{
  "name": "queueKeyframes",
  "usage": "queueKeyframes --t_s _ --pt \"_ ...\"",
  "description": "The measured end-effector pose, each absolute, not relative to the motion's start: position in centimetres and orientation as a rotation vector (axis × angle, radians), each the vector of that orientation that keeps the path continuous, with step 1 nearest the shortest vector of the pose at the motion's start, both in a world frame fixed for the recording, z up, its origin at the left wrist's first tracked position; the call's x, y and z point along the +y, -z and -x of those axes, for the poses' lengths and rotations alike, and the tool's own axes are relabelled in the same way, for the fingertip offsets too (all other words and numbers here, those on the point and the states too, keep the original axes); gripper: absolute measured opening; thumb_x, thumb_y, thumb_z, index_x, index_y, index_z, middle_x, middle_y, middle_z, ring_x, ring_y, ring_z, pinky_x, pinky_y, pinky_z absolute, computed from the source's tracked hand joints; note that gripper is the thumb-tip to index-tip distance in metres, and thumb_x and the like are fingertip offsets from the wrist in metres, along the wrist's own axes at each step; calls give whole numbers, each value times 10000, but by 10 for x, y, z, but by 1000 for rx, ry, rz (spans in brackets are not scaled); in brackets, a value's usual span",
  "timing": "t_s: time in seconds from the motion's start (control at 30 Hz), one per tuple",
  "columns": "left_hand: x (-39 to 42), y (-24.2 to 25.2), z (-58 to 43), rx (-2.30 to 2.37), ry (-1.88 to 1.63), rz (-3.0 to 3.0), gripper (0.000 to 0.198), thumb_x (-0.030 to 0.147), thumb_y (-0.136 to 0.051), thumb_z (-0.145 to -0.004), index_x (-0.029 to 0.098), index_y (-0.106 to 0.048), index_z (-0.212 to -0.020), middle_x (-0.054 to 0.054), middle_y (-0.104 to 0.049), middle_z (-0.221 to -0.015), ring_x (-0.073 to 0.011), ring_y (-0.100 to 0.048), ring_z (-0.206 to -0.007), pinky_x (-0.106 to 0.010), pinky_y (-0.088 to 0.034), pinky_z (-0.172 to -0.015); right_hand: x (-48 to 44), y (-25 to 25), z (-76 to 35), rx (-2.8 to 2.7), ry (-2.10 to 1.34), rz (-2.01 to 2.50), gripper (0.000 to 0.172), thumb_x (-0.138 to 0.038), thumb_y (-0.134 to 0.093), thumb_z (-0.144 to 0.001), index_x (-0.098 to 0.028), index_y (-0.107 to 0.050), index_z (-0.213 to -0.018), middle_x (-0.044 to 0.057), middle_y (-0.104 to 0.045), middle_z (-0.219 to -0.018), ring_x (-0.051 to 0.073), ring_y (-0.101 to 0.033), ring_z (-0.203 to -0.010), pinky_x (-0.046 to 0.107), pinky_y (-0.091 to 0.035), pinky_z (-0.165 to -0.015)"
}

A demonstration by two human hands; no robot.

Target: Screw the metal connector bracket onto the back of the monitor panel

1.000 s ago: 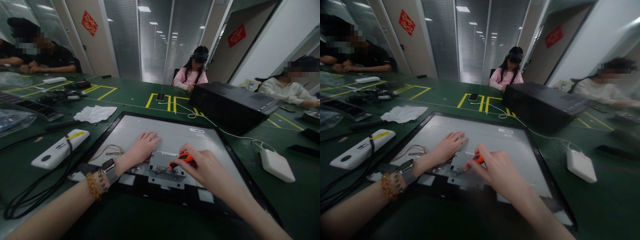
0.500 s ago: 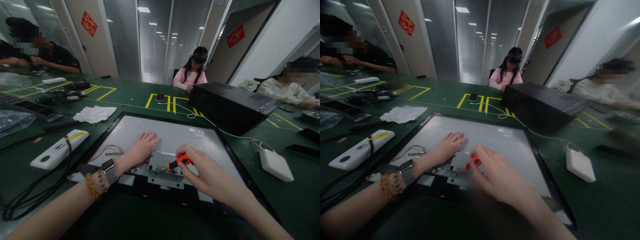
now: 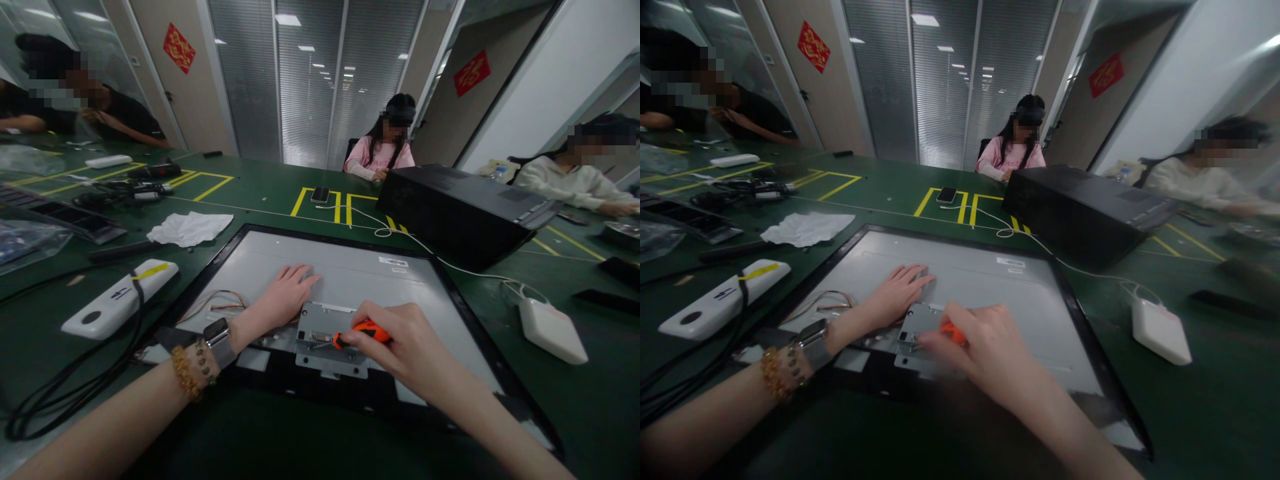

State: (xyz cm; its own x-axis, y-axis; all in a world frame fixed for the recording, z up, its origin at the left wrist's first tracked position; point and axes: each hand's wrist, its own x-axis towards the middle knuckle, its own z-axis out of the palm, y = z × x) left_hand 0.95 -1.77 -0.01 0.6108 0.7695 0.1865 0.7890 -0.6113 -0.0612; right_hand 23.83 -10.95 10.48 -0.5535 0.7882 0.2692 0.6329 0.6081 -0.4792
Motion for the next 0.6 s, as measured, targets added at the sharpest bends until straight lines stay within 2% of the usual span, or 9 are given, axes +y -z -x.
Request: queueKeyframes --t_s 0.17,0.33,0.47,0.6 --pt "-18 -1 -11 -1337 205 2689 437 135 -410 -962 183 -451 -1395 -163 -436 -1467 -289 -400 -1355 -500 -330 -1087 -112 -113 -237 -2379 -485 1217 146 -295 -449 -952 -210 -563 -987 30 -698 -843 173 -634 -701 297 -444 -621" --pt "-18 0 -12 -1343 230 2685 429 148 -425 -965 192 -458 -1390 -155 -443 -1464 -288 -405 -1350 -489 -335 -1086 -113 -113 -237 -2361 -598 1196 161 -182 -455 -910 -218 -502 -1060 46 -683 -995 174 -660 -855 318 -481 -757" --pt "-18 -1 -11 -1337 221 2688 440 128 -419 -956 179 -456 -1391 -165 -440 -1464 -292 -398 -1356 -497 -339 -1083 -113 -114 -239 -2396 -555 1178 118 -251 -439 -956 -226 -522 -1036 38 -687 -948 185 -649 -846 328 -468 -743" --pt "-19 -3 -11 -1322 196 2701 462 119 -431 -947 170 -436 -1405 -174 -421 -1475 -303 -387 -1362 -506 -333 -1088 -112 -116 -241 -2440 -528 1257 230 -395 -402 -996 -227 -545 -929 4 -659 -724 171 -602 -627 295 -416 -582"
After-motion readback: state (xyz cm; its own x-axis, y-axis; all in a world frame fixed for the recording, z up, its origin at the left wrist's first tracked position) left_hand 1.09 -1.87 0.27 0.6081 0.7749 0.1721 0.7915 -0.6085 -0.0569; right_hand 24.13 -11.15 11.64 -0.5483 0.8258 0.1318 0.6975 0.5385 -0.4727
